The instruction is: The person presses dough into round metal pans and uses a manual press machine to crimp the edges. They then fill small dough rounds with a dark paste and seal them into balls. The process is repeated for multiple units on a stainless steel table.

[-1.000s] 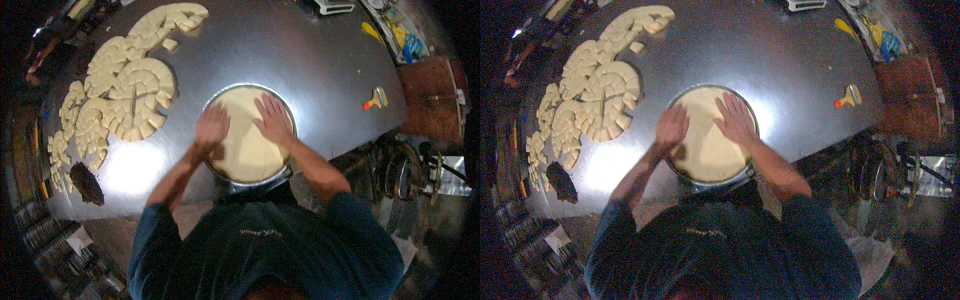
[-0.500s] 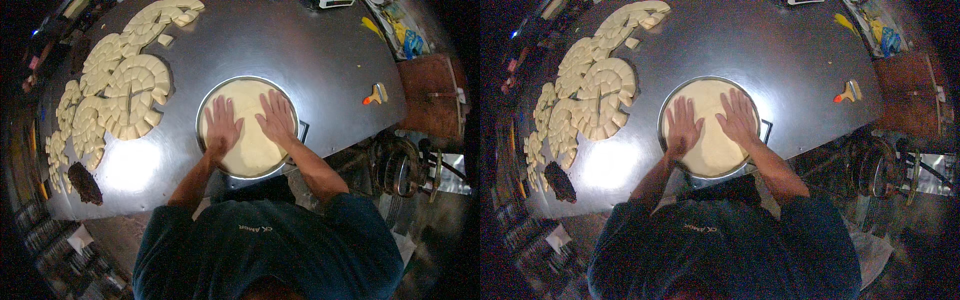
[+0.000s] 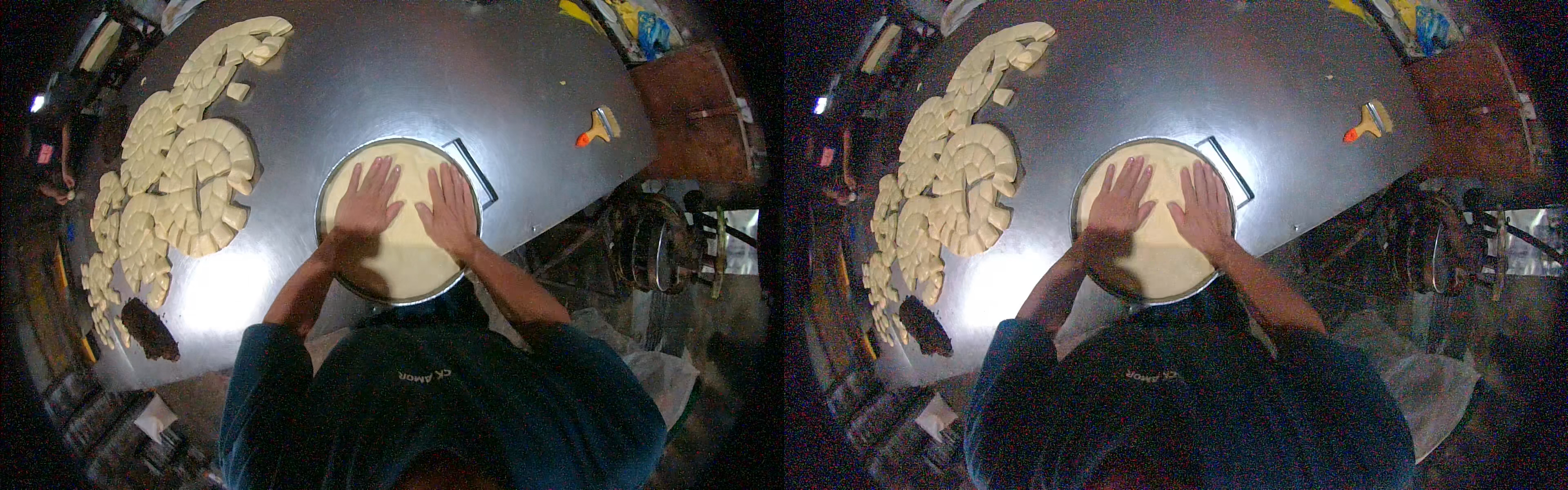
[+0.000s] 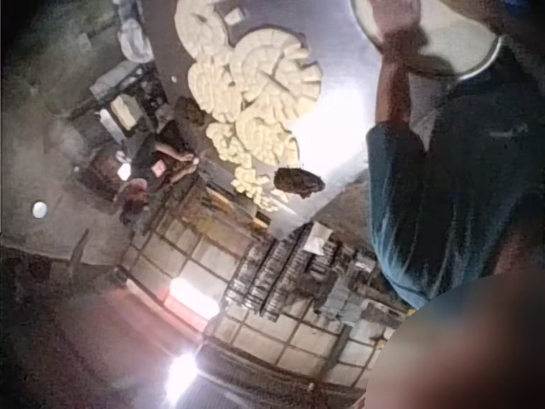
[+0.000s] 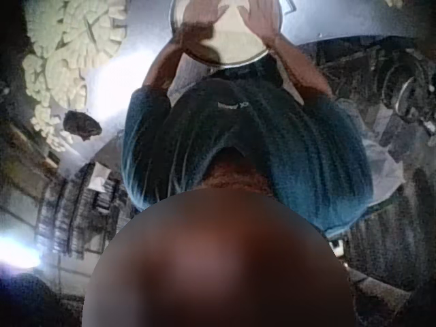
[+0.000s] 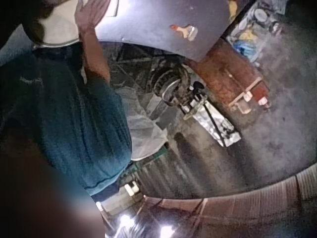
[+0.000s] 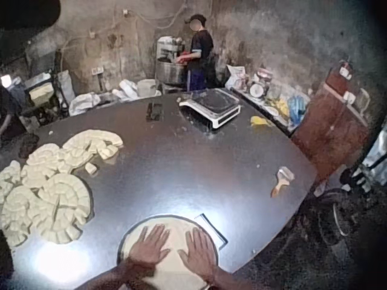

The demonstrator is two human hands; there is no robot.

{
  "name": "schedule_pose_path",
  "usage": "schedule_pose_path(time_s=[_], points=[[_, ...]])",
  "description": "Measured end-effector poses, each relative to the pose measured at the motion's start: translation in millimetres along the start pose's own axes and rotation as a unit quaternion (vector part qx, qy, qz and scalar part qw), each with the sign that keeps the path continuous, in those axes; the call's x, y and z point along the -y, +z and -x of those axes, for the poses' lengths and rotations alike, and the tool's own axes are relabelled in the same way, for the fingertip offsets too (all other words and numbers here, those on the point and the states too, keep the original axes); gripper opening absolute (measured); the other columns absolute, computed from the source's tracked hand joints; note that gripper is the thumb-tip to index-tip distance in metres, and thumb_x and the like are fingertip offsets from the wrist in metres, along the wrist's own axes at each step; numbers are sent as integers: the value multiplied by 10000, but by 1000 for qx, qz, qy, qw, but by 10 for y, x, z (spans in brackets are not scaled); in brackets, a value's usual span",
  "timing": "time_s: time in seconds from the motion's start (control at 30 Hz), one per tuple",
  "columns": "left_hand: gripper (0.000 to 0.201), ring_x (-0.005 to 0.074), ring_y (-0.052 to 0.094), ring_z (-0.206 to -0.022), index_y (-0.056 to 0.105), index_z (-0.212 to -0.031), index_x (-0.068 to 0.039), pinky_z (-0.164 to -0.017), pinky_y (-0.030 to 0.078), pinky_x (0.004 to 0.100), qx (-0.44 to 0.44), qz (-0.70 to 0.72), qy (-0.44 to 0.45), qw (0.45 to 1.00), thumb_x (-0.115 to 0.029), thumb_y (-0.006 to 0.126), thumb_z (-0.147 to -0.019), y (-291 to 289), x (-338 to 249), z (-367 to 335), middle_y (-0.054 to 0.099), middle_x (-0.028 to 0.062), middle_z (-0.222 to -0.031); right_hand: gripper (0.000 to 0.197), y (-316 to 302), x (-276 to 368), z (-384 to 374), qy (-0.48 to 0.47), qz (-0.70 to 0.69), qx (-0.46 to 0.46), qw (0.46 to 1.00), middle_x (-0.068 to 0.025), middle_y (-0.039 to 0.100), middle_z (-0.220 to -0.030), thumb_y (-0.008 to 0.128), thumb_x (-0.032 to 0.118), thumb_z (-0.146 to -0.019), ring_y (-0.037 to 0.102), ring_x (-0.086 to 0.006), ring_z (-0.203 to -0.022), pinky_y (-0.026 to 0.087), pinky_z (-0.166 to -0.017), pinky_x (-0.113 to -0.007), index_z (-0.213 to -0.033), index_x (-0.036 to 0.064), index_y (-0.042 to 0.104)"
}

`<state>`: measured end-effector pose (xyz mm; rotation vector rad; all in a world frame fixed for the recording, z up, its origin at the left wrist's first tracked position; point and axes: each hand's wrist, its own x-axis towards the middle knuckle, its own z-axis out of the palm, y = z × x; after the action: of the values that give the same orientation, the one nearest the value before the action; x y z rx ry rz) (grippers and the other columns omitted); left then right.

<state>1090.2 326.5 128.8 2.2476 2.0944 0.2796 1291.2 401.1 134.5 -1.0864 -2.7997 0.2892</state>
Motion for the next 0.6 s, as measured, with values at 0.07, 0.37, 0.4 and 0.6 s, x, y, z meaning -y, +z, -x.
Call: schedule_pose_path(time_s=[0.07, 0.37, 0.4, 0.6], points=[[707, 281, 216, -1408, 310, -1423, -24, -1139, 127, 505, -16, -49, -50, 997, -446, 507, -891, 82, -97, -35, 246, 156, -1512, 650, -9, -176, -305, -60, -11, -18, 998, -219, 270, -1474, 500, 399, -908, 212, -352, -1387, 173, -1125, -470, -1416, 36, 319], [759, 385, 197, -1396, 312, -1422, -27, -1097, 143, 598, 39, 28, -59, 997, -468, 554, -854, -28, -924, -6, 229, 245, -1490, 597, -114, -655, -364, -101, -109, 25, 989, -227, 330, -1436, 527, 366, -898, 267, -390, -1356, 217, -1113, -490, -1369, 28, 383], [765, 382, 185, -1400, 309, -1424, -33, -1094, 148, 603, 41, 18, -86, 995, -475, 557, -851, 84, -1017, -24, 218, 243, -1494, 618, -101, -707, -419, -136, -139, 46, 980, -223, 327, -1438, 537, 376, -890, 269, -388, -1355, 214, -1115, -486, -1374, 27, 375], [561, 332, 505, -1214, 455, -1351, -97, -974, 424, 457, -57, 114, 19, 992, -309, 631, -861, 622, -55, -154, 479, 179, -1357, 668, -220, -592, -270, -34, -48, 35, 998, -255, 247, -1470, 516, 403, -894, 201, -377, -1387, 164, -1112, -545, -1414, 34, 318]])
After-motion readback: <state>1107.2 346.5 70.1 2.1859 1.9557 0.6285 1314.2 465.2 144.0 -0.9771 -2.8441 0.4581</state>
